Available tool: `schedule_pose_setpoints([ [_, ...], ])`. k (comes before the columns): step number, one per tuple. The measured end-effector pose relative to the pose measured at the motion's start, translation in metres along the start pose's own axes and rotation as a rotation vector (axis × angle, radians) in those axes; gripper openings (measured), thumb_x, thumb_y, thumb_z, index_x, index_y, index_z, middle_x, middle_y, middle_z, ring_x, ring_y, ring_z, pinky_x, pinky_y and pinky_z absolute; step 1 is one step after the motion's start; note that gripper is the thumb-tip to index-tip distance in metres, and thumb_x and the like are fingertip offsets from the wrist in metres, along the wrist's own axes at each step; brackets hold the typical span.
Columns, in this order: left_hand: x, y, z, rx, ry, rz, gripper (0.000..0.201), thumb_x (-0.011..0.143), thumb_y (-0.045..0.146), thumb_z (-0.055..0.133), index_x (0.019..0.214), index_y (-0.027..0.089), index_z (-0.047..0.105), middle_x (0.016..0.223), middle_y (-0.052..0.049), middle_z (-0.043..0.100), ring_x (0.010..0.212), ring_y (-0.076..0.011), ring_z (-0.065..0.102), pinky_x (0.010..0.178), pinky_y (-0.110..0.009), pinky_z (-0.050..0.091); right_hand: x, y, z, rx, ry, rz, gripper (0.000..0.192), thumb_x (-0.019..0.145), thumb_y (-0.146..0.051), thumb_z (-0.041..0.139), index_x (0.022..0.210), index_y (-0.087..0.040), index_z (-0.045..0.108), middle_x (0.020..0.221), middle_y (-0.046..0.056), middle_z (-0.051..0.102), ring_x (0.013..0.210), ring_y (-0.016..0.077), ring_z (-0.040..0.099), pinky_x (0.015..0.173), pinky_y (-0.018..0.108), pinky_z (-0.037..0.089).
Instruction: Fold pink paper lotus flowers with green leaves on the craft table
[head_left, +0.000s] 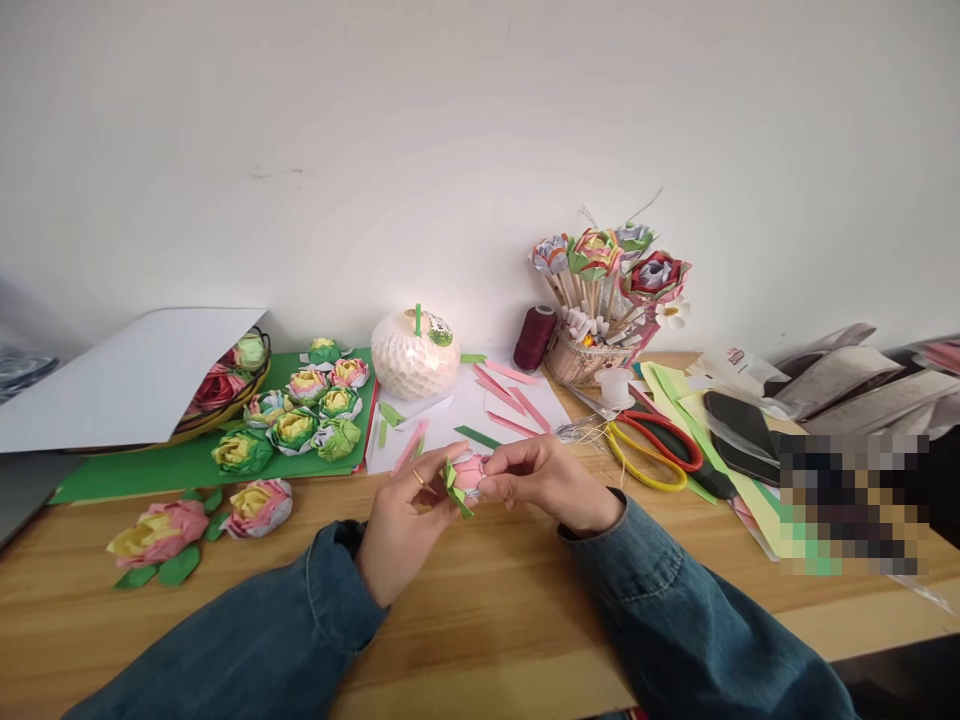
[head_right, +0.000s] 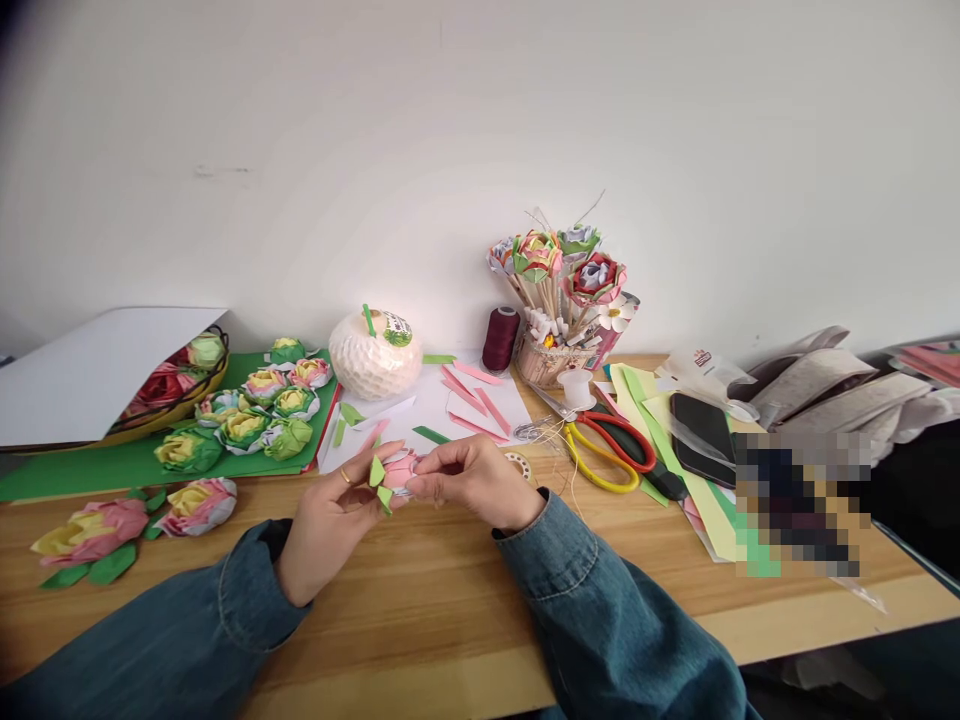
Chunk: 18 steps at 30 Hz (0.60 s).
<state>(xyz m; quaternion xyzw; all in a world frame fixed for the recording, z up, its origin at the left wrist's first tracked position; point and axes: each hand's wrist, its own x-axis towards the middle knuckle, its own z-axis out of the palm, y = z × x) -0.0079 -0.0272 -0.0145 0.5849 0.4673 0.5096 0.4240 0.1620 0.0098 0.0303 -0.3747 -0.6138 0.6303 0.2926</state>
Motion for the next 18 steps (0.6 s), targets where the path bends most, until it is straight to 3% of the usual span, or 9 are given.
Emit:
schedule_pose_setpoints([
  [4,0.0015,-0.0019,0.0004,0.010,0.027,-0.009,0.041,0.068,0.032,0.065,0.105,0.019,0.061,0.101,-0.008,0.063,0.082,-0.0192,0.059,0.071,-0.029,0.052,-0.0007,0.0005,0.0005,-0.045,0.026,0.011,0.033,0.063,-0.044,0.067,0.069,-0.012,0.065,0.058,-0.001,0.060,0.048,0.0066,0.047,0.049,0.021,0.038],
  [11,0.0030,0.0006,0.0012,0.065,0.010,0.014,0.035,0.070,0.033,0.062,0.102,0.019,0.062,0.106,-0.008,0.062,0.085,-0.0199,0.059,0.079,-0.032,0.049,0.0026,0.0067,0.0080,-0.176,0.176,0.039,0.033,0.049,-0.040,0.077,0.055,-0.012,0.060,0.053,-0.003,0.054,0.050,0.0075,0.043,0.049,0.022,0.033],
  [14,0.0030,0.0011,0.0010,0.047,0.003,-0.002,0.034,0.070,0.032,0.061,0.102,0.018,0.062,0.105,-0.009,0.061,0.090,-0.0206,0.058,0.080,-0.031,0.048,0.0032,0.0070,0.0079,-0.159,0.174,0.041,0.033,0.047,-0.038,0.078,0.054,-0.012,0.059,0.053,-0.003,0.054,0.050,0.0070,0.042,0.049,0.021,0.032],
  [18,0.0031,-0.0027,-0.0001,0.083,0.003,-0.027,0.038,0.070,0.031,0.061,0.106,0.019,0.060,0.106,-0.008,0.061,0.089,-0.0213,0.058,0.079,-0.032,0.048,0.0029,0.0072,0.0040,-0.082,0.078,0.012,0.033,0.057,-0.044,0.071,0.063,-0.012,0.063,0.054,-0.002,0.054,0.051,0.0078,0.044,0.051,0.022,0.035],
])
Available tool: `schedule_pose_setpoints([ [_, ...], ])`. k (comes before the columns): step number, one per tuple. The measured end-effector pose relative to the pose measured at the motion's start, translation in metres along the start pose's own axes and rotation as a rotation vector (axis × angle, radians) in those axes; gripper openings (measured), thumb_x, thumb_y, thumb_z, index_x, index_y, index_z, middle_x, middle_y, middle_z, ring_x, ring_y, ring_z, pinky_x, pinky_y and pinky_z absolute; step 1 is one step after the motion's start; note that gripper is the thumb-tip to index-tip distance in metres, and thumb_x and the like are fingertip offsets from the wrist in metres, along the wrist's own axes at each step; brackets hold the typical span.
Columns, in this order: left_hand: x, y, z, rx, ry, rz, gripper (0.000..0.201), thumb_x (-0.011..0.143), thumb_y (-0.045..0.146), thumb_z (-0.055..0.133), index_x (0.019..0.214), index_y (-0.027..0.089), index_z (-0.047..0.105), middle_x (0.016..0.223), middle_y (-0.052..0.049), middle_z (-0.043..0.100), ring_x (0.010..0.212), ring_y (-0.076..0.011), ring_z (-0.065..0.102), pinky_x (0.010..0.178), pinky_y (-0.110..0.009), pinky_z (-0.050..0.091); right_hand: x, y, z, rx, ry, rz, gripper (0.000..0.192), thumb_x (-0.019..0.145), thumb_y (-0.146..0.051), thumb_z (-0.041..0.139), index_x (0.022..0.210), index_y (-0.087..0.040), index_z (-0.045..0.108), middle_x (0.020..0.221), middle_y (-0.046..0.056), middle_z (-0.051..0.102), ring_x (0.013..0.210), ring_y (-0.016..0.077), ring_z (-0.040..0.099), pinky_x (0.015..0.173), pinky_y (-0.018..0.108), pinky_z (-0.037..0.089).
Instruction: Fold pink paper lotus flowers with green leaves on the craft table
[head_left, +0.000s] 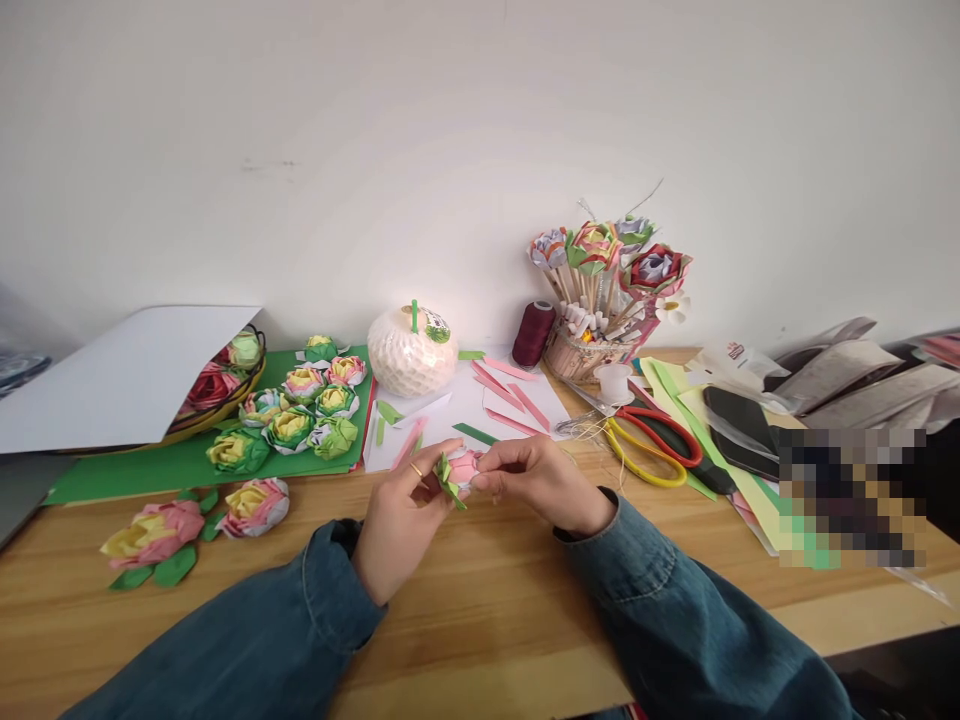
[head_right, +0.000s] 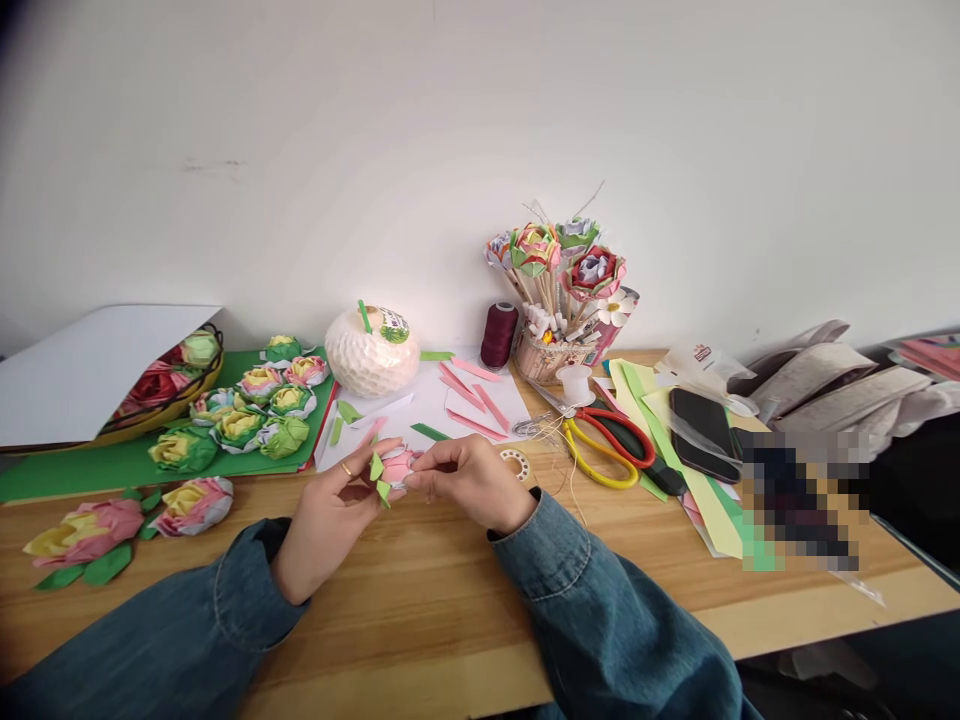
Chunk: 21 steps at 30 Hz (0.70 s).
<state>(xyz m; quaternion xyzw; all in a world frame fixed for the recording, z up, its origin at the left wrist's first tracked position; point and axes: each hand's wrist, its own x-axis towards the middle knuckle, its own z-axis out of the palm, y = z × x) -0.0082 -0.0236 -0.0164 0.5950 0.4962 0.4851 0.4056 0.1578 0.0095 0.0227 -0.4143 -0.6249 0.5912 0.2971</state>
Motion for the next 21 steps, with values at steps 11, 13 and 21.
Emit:
schedule_pose_setpoints([
  [11,-0.001,0.000,0.000,0.023,-0.010,0.059,0.033,0.072,0.030,0.061,0.104,0.023,0.061,0.111,-0.007,0.059,0.092,-0.0224,0.058,0.094,-0.040,0.040,0.002,0.003,0.010,-0.033,0.098,0.059,0.033,0.046,-0.036,0.079,0.052,-0.013,0.056,0.052,-0.004,0.052,0.049,0.0067,0.041,0.047,0.021,0.031],
  [13,-0.001,0.000,0.000,0.009,-0.027,0.033,0.033,0.073,0.029,0.060,0.105,0.022,0.060,0.112,-0.007,0.058,0.095,-0.0234,0.056,0.092,-0.039,0.041,0.002,0.004,0.012,-0.033,0.119,0.055,0.034,0.045,-0.034,0.080,0.052,-0.013,0.054,0.051,-0.004,0.051,0.048,0.0063,0.040,0.046,0.021,0.029],
  [21,0.002,0.011,-0.002,-0.439,0.005,-0.192,0.057,0.060,0.030,0.074,0.110,0.020,0.050,0.101,-0.006,0.060,0.086,-0.0205,0.058,0.061,-0.024,0.049,-0.003,-0.004,0.005,0.031,0.188,-0.190,0.033,0.072,-0.044,0.060,0.063,-0.013,0.062,0.052,-0.002,0.052,0.046,0.0065,0.039,0.046,0.021,0.032],
])
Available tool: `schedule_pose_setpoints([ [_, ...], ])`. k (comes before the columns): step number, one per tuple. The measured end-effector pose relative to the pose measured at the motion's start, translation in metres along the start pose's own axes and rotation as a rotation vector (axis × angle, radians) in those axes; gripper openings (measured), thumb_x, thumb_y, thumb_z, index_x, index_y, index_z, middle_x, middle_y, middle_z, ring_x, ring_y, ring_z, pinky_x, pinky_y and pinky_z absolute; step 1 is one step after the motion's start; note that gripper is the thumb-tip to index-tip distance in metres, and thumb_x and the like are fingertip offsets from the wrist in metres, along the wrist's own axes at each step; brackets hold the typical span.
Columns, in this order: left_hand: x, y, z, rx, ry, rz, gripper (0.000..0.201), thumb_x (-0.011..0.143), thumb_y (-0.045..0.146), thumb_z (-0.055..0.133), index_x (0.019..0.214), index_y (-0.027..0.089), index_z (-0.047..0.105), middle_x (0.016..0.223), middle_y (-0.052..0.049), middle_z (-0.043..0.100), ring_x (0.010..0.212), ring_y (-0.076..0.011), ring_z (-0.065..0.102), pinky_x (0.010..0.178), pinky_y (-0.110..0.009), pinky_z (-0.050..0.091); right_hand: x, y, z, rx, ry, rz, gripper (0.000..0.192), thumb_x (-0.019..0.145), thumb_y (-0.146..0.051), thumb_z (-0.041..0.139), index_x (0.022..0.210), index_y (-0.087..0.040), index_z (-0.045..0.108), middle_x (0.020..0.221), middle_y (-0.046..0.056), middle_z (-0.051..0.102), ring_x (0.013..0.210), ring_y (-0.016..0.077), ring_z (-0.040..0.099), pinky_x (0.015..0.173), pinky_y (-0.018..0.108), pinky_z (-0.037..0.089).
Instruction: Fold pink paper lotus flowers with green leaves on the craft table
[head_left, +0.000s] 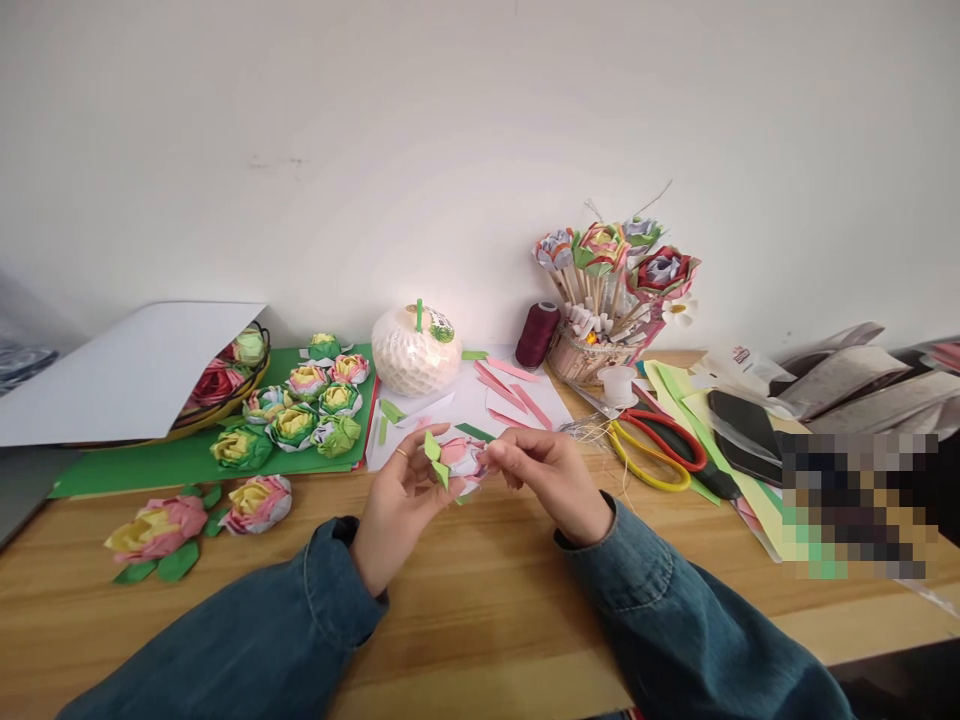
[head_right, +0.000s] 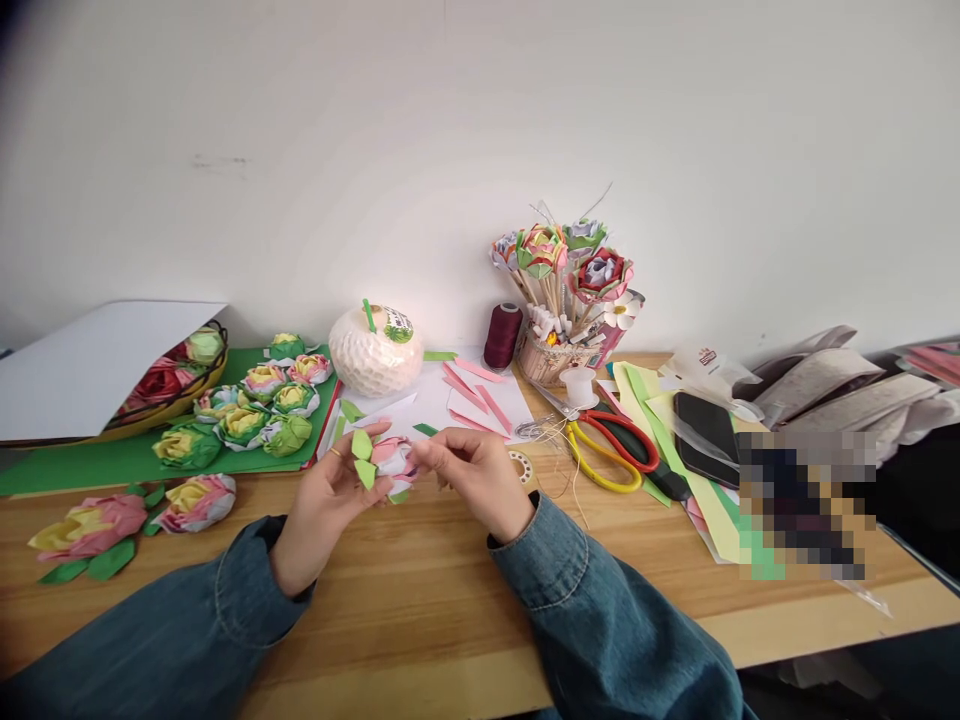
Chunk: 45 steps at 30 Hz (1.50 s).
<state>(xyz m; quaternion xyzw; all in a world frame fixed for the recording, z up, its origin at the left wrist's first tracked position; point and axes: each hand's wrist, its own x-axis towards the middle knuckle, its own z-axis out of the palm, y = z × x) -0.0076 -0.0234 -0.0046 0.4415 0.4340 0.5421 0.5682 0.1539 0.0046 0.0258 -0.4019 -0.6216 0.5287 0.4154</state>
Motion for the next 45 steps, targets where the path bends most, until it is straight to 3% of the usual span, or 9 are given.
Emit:
schedule_pose_setpoints([
  [4,0.001,0.004,0.000,-0.165,-0.043,-0.132,0.043,0.067,0.035,0.068,0.104,0.019,0.054,0.096,-0.006,0.061,0.073,-0.0170,0.059,0.050,-0.021,0.044,-0.002,-0.005,-0.003,-0.096,0.096,-0.193,0.020,0.076,-0.035,0.060,0.075,-0.016,0.066,0.067,0.002,0.060,0.058,0.0104,0.050,0.052,0.023,0.038],
  [10,0.000,0.006,0.000,-0.299,-0.091,-0.292,0.033,0.068,0.041,0.067,0.087,0.014,0.062,0.061,-0.001,0.055,0.050,-0.0101,0.047,0.041,-0.019,0.038,-0.002,-0.008,-0.003,-0.149,-0.004,-0.286,0.014,0.075,-0.028,0.063,0.084,-0.018,0.068,0.072,0.002,0.058,0.062,0.0112,0.050,0.053,0.024,0.038],
  [16,-0.001,0.006,0.000,-0.240,-0.108,-0.361,0.034,0.069,0.045,0.063,0.087,0.016,0.061,0.060,0.000,0.051,0.048,-0.0094,0.043,0.036,-0.018,0.032,-0.003,-0.010,0.000,-0.143,-0.127,-0.132,0.016,0.069,-0.031,0.067,0.072,-0.015,0.068,0.067,0.000,0.051,0.053,0.0074,0.044,0.049,0.022,0.035],
  [21,-0.001,0.000,-0.003,-0.191,-0.219,-0.402,0.035,0.076,0.045,0.053,0.063,0.013,0.060,0.054,-0.001,0.050,0.047,-0.0097,0.046,0.036,-0.018,0.029,-0.003,-0.010,-0.001,-0.049,-0.219,0.105,0.020,0.064,-0.031,0.070,0.066,-0.013,0.061,0.061,-0.002,0.054,0.052,0.0067,0.046,0.049,0.021,0.035],
  [27,-0.002,0.003,0.000,-0.155,-0.293,-0.416,0.035,0.077,0.042,0.052,0.060,0.013,0.059,0.056,-0.003,0.055,0.051,-0.0102,0.048,0.047,-0.019,0.038,-0.003,-0.012,0.001,0.113,-0.392,0.247,0.032,0.060,-0.039,0.072,0.065,-0.013,0.055,0.061,-0.003,0.056,0.056,0.0079,0.052,0.058,0.023,0.042],
  [31,-0.002,0.002,0.000,-0.168,-0.261,-0.444,0.032,0.076,0.041,0.054,0.058,0.014,0.059,0.054,-0.002,0.053,0.049,-0.0096,0.046,0.045,-0.018,0.037,-0.004,-0.011,0.003,0.133,-0.401,0.178,0.033,0.068,-0.045,0.064,0.067,-0.015,0.051,0.060,-0.002,0.055,0.055,0.0083,0.051,0.056,0.023,0.041],
  [36,-0.001,0.004,0.001,-0.267,-0.175,-0.430,0.024,0.076,0.038,0.055,0.070,0.015,0.062,0.060,-0.003,0.057,0.050,-0.0114,0.049,0.047,-0.021,0.039,-0.003,-0.007,0.002,-0.022,-0.026,-0.033,0.031,0.073,-0.045,0.060,0.069,-0.016,0.051,0.061,-0.004,0.046,0.051,0.0063,0.040,0.047,0.020,0.033],
  [38,-0.001,0.007,0.003,-0.306,-0.119,-0.405,0.022,0.075,0.036,0.056,0.083,0.016,0.062,0.069,-0.004,0.061,0.051,-0.0117,0.051,0.047,-0.022,0.040,-0.003,-0.008,0.002,-0.025,0.043,-0.070,0.029,0.073,-0.043,0.060,0.068,-0.016,0.051,0.059,-0.004,0.044,0.049,0.0060,0.038,0.045,0.020,0.031],
  [45,0.002,0.008,0.004,-0.284,0.056,-0.305,0.036,0.074,0.036,0.058,0.104,0.018,0.055,0.103,-0.006,0.061,0.086,-0.0205,0.059,0.062,-0.027,0.048,-0.009,-0.017,0.006,0.033,-0.115,-0.024,0.022,0.073,-0.035,0.061,0.066,-0.014,0.061,0.053,-0.004,0.048,0.048,0.0062,0.041,0.047,0.020,0.034],
])
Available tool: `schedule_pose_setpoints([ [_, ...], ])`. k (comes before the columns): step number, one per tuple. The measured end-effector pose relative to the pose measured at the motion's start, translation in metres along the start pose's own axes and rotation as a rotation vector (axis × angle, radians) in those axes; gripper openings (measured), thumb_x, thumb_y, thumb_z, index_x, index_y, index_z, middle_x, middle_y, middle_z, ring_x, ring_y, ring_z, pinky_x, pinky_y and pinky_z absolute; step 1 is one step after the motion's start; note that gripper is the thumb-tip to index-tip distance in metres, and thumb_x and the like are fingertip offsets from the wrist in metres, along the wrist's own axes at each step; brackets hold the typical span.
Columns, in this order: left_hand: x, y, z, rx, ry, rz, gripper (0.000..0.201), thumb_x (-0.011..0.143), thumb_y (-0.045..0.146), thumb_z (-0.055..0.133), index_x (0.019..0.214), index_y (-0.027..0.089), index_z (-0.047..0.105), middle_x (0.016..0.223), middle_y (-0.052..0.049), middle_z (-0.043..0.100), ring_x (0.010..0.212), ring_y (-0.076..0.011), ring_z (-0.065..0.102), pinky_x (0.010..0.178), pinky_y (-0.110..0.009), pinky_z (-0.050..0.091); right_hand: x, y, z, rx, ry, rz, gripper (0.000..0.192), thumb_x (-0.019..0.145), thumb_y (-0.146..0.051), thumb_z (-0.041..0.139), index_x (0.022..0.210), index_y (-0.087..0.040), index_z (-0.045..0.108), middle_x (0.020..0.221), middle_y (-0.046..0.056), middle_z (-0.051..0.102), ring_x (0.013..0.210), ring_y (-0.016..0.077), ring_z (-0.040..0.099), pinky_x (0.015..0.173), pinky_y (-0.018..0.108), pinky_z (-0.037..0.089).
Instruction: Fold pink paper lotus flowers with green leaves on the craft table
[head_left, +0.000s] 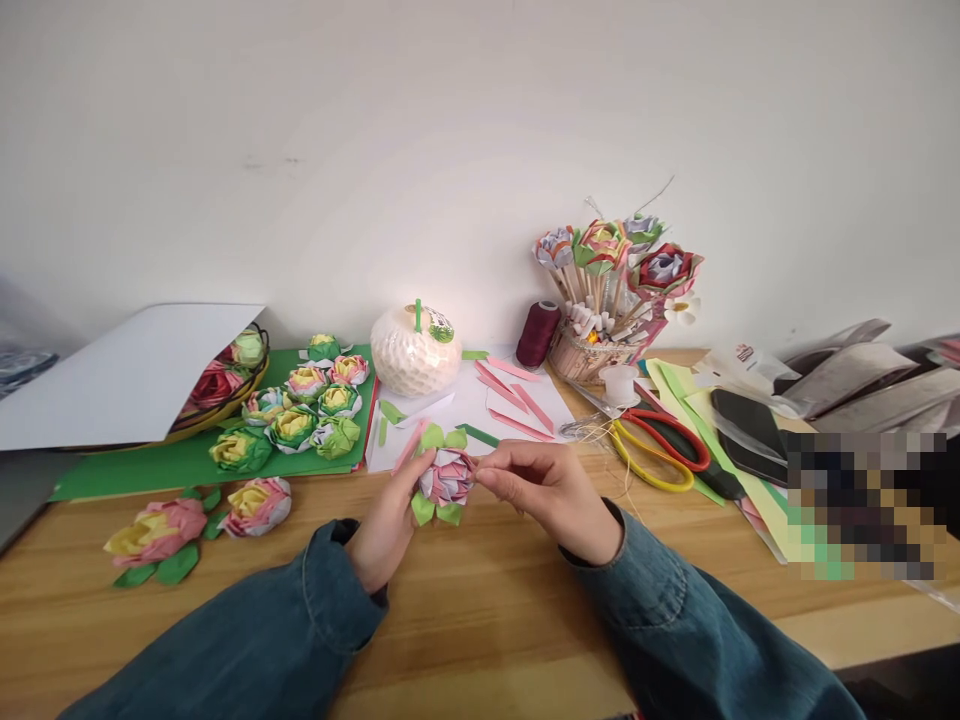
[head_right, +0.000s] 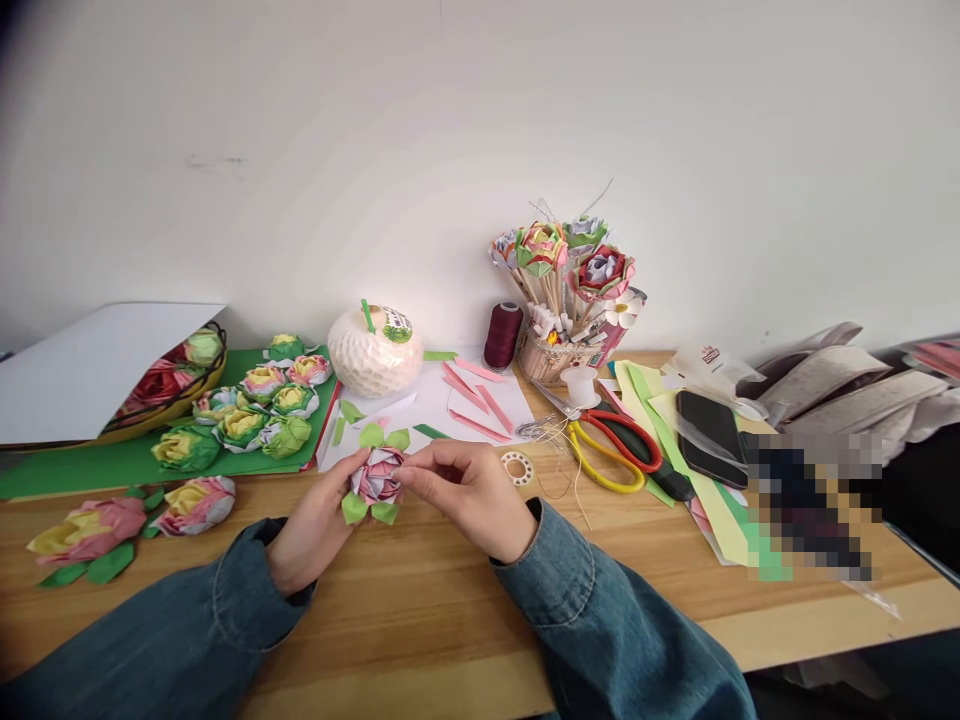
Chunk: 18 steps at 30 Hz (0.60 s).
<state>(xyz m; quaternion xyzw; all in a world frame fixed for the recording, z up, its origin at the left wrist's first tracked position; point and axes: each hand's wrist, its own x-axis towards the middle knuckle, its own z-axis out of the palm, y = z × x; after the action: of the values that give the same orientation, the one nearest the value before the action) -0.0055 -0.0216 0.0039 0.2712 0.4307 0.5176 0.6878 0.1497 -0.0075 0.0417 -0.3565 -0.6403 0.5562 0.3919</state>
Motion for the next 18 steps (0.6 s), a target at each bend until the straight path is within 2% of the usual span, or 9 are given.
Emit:
schedule_pose_setpoints([
  [5,-0.0003,-0.0026,-0.0023,0.017,-0.050,0.057,0.040,0.077,0.038,0.056,0.112,0.020,0.052,0.120,-0.003,0.054,0.113,-0.0201,0.046,0.092,-0.029,0.040,-0.0010,0.0008,0.0009,-0.062,0.048,0.007,0.020,0.074,-0.033,0.060,0.072,-0.014,0.067,0.060,0.000,0.059,0.054,0.0091,0.049,0.052,0.022,0.040],
  [8,-0.0010,-0.0045,-0.0040,0.096,-0.076,0.139,0.042,0.077,0.040,0.056,0.113,0.019,0.052,0.126,-0.004,0.049,0.121,-0.0215,0.037,0.097,-0.030,0.035,-0.0024,0.0029,0.0014,-0.161,0.078,-0.034,0.020,0.075,-0.032,0.059,0.073,-0.014,0.068,0.068,0.003,0.065,0.060,0.0115,0.053,0.056,0.024,0.042],
  [11,-0.0015,-0.0076,-0.0070,0.155,-0.078,0.189,0.041,0.080,0.039,0.053,0.116,0.020,0.050,0.131,-0.003,0.043,0.127,-0.0208,0.028,0.103,-0.031,0.028,-0.0033,0.0051,0.0026,-0.286,0.109,-0.089,0.019,0.075,-0.030,0.059,0.073,-0.014,0.069,0.066,0.004,0.065,0.055,0.0107,0.050,0.051,0.024,0.040],
  [13,-0.0018,-0.0094,-0.0085,0.178,-0.095,0.234,0.042,0.081,0.037,0.052,0.119,0.021,0.048,0.132,-0.004,0.042,0.127,-0.0218,0.028,0.105,-0.033,0.025,-0.0033,0.0057,0.0029,-0.325,0.147,-0.113,0.019,0.075,-0.031,0.059,0.074,-0.015,0.069,0.065,0.004,0.064,0.052,0.0100,0.047,0.048,0.024,0.039],
  [15,-0.0021,-0.0103,-0.0090,0.206,-0.120,0.297,0.042,0.081,0.036,0.052,0.120,0.022,0.046,0.132,-0.004,0.041,0.126,-0.0230,0.030,0.105,-0.035,0.025,-0.0030,0.0055,0.0022,-0.262,0.161,-0.086,0.020,0.073,-0.033,0.060,0.077,-0.016,0.069,0.066,0.003,0.064,0.053,0.0101,0.048,0.049,0.024,0.039],
  [18,-0.0027,-0.0099,-0.0083,0.269,-0.131,0.386,0.043,0.079,0.033,0.055,0.120,0.025,0.045,0.132,-0.002,0.042,0.124,-0.0218,0.033,0.104,-0.033,0.027,-0.0023,0.0050,-0.0006,-0.061,0.128,0.055,0.025,0.069,-0.037,0.063,0.079,-0.015,0.069,0.061,0.001,0.060,0.047,0.0069,0.043,0.042,0.020,0.034],
])
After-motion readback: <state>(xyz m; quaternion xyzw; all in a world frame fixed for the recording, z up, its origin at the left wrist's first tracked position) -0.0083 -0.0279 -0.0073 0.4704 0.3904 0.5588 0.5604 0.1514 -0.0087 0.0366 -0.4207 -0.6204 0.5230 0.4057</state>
